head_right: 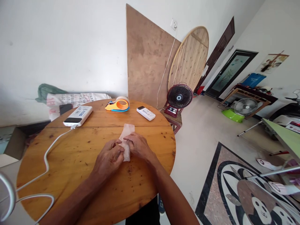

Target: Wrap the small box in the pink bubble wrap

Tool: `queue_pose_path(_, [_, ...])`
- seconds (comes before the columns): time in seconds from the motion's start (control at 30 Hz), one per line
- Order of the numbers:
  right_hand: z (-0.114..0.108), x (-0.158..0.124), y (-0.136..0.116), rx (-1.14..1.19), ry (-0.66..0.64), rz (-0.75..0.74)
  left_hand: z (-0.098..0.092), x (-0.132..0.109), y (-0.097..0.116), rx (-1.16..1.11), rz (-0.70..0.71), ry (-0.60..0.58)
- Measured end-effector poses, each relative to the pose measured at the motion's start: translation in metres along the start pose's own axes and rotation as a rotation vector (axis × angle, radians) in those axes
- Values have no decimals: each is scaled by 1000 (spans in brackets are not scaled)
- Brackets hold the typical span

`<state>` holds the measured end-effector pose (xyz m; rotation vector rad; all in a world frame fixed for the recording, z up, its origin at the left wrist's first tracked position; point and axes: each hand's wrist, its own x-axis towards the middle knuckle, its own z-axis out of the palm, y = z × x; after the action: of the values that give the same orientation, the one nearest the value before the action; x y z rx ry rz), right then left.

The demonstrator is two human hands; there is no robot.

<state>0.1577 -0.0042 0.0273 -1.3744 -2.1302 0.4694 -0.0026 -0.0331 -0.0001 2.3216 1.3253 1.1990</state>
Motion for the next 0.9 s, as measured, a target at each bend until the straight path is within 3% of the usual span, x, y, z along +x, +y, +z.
queue_pose_path(0.1, [-5, 1, 11, 114, 125, 46, 0, -1, 1, 74, 46, 11])
queue_pose_path(0.2, [-10, 0, 23, 265, 258, 286, -1, 0, 3, 89, 52, -1])
queue_pose_path(0.33, [-12, 3, 30, 507, 129, 592, -2, 0, 4, 83, 60, -14])
queue_pose_path(0.53, [-3, 25, 29, 710, -63, 567, -1, -1, 3, 66, 69, 6])
queue_pose_path(0.9, [13, 41, 39, 721, 15, 510, -4, 1, 4, 83, 76, -43])
